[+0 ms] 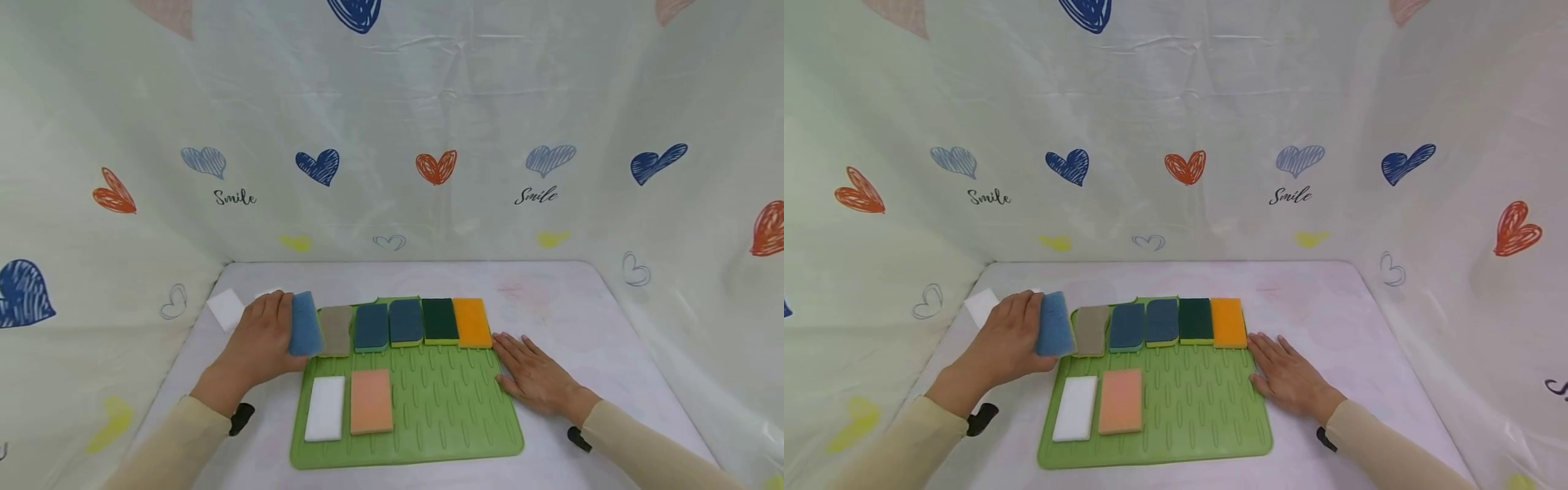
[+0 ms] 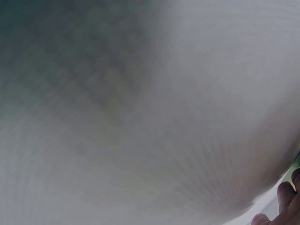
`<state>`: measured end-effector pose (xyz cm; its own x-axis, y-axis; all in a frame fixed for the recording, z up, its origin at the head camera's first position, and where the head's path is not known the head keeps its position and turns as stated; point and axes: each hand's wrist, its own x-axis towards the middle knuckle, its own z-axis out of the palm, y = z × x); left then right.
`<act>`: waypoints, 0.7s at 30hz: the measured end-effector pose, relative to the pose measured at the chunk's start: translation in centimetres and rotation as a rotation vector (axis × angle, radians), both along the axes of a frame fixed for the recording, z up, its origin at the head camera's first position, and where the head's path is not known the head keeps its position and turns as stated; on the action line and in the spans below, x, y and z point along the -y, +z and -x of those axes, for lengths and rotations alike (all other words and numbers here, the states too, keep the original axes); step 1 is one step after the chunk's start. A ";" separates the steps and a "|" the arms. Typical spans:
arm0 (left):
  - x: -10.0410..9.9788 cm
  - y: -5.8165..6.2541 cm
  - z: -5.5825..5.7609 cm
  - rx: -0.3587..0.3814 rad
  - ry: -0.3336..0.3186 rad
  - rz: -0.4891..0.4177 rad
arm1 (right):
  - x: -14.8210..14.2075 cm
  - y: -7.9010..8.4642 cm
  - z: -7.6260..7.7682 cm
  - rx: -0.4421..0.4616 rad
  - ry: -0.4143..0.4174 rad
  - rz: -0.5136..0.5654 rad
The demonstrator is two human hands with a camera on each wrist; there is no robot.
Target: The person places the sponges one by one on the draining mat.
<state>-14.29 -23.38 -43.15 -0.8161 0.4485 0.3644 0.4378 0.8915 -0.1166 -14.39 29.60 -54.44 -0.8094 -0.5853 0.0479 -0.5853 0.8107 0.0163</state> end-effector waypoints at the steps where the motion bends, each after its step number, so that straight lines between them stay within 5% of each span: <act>1: -0.6 0.1 -0.1 0.012 -0.006 -0.002 | 0.0 0.0 0.0 -0.002 0.002 0.000; 12: -7.6 0.3 -1.4 0.243 -0.090 -0.064 | 0.1 0.2 0.1 0.045 -0.014 -0.007; 21: -12.4 -1.7 -2.0 0.423 -0.141 -0.061 | 0.0 0.1 0.1 0.067 -0.024 -0.013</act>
